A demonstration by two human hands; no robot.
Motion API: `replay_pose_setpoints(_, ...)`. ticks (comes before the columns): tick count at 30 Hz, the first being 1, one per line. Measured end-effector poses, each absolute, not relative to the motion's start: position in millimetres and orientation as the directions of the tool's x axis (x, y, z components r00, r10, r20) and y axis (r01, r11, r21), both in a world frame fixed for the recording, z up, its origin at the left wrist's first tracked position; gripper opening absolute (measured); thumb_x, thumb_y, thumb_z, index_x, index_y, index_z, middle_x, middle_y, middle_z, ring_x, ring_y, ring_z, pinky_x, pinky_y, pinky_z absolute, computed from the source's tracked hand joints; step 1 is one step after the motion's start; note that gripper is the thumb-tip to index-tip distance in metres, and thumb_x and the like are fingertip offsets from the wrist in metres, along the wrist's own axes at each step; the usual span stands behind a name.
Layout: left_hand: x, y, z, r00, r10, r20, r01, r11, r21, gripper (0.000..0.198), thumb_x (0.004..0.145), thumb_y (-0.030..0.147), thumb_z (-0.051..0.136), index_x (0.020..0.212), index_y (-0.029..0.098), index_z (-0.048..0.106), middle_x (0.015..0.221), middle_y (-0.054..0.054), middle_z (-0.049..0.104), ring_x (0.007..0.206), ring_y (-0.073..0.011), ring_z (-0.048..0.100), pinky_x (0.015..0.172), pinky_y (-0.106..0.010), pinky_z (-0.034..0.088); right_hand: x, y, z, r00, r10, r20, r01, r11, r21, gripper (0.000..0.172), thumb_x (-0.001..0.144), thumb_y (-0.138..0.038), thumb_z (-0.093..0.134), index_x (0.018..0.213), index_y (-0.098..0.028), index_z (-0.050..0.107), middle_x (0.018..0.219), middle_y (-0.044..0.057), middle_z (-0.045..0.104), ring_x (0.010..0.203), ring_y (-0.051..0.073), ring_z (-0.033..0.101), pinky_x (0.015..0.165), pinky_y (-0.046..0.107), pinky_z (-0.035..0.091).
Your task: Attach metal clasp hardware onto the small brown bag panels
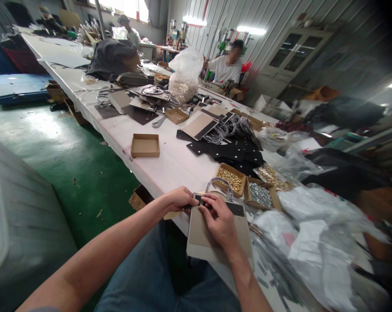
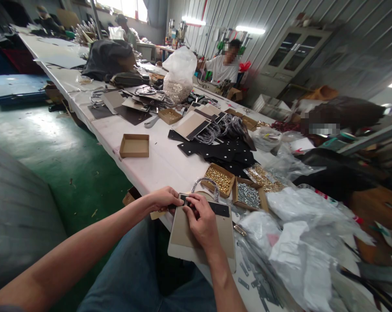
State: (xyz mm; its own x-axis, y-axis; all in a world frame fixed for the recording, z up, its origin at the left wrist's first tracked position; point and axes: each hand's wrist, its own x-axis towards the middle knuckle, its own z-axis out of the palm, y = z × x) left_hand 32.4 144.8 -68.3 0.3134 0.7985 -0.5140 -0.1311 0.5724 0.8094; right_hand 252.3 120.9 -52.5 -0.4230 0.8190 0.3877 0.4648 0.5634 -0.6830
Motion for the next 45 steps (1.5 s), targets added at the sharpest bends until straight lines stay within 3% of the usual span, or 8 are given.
replay_pose_setpoints(12,30.1,145.5,-79.7,0.306,0.804,-0.509,-0.069,0.552,0.831,0.03,0.076,0.027,0.094,0.068,0.013,0.069,0.06,-0.002,0.068,0.052,-0.0132,0.065,0.053,-0.023,0.054,252.0,122.0,-53.4,-0.444,0.821,0.359,0.476,0.556,-0.681,0.026,0.112,-0.037,0.067,0.132,-0.03,0.081,0.144,0.012,0.071,0.135,0.034,0.067,0.107,0.05,0.064)
replay_pose_setpoints(17,23.7,143.5,-75.7,0.402,0.794,-0.457,-0.11,0.537,0.836,0.028,0.074,0.032,0.092,0.07,0.014,0.072,0.063,-0.003,0.07,0.053,-0.0129,0.065,0.053,-0.022,0.054,252.5,122.2,-49.2,-0.417,0.847,0.331,0.49,0.516,-0.702,0.026,0.111,-0.035,0.069,0.135,-0.029,0.076,0.145,0.012,0.071,0.118,0.031,0.073,0.093,0.047,0.066)
replay_pose_setpoints(20,22.1,141.5,-71.1,0.396,0.789,-0.47,-0.076,0.538,0.839,0.03,0.073,0.035,0.092,0.069,0.014,0.072,0.061,-0.003,0.069,0.051,-0.0118,0.063,0.05,-0.02,0.049,251.5,121.6,-48.4,-0.416,0.836,0.359,0.468,0.535,-0.704,0.017,0.111,-0.035,0.069,0.123,-0.029,0.079,0.144,0.011,0.072,0.129,0.033,0.07,0.103,0.048,0.063)
replay_pose_setpoints(23,23.6,139.6,-69.6,0.378,0.798,-0.469,-0.061,0.527,0.848,0.033,0.073,0.039,0.093,0.068,0.015,0.071,0.058,-0.002,0.066,0.049,-0.0108,0.059,0.046,-0.02,0.044,251.4,121.4,-48.8,-0.415,0.826,0.381,0.457,0.551,-0.698,0.017,0.112,-0.036,0.069,0.123,-0.03,0.079,0.143,0.01,0.073,0.134,0.032,0.069,0.11,0.05,0.061)
replay_pose_setpoints(32,29.2,138.1,-72.6,0.301,0.813,-0.498,-0.036,0.532,0.846,0.04,0.068,0.041,0.102,0.072,0.012,0.075,0.061,-0.002,0.067,0.051,-0.0105,0.058,0.05,-0.021,0.044,253.5,117.1,-48.0,-0.405,0.841,0.359,0.481,0.529,-0.699,0.018,0.112,-0.036,0.069,0.126,-0.028,0.077,0.147,0.012,0.07,0.125,0.032,0.071,0.096,0.046,0.064)
replay_pose_setpoints(40,32.3,140.0,-81.8,0.353,0.833,-0.426,-0.11,0.49,0.865,0.036,0.063,0.039,0.099,0.072,0.013,0.076,0.065,-0.003,0.069,0.057,-0.0128,0.063,0.055,-0.023,0.05,254.6,120.6,-53.2,-0.398,0.827,0.397,0.472,0.556,-0.684,0.021,0.113,-0.039,0.067,0.124,-0.027,0.081,0.143,0.013,0.072,0.135,0.034,0.067,0.113,0.052,0.061)
replay_pose_setpoints(45,28.8,142.2,-81.5,0.349,0.818,-0.458,-0.056,0.506,0.861,0.042,0.064,0.047,0.101,0.073,0.014,0.077,0.061,-0.003,0.068,0.051,-0.0121,0.058,0.047,-0.023,0.042,256.0,123.4,-54.8,-0.408,0.822,0.398,0.467,0.562,-0.683,0.021,0.112,-0.038,0.068,0.125,-0.029,0.082,0.143,0.013,0.072,0.134,0.034,0.068,0.114,0.052,0.061)
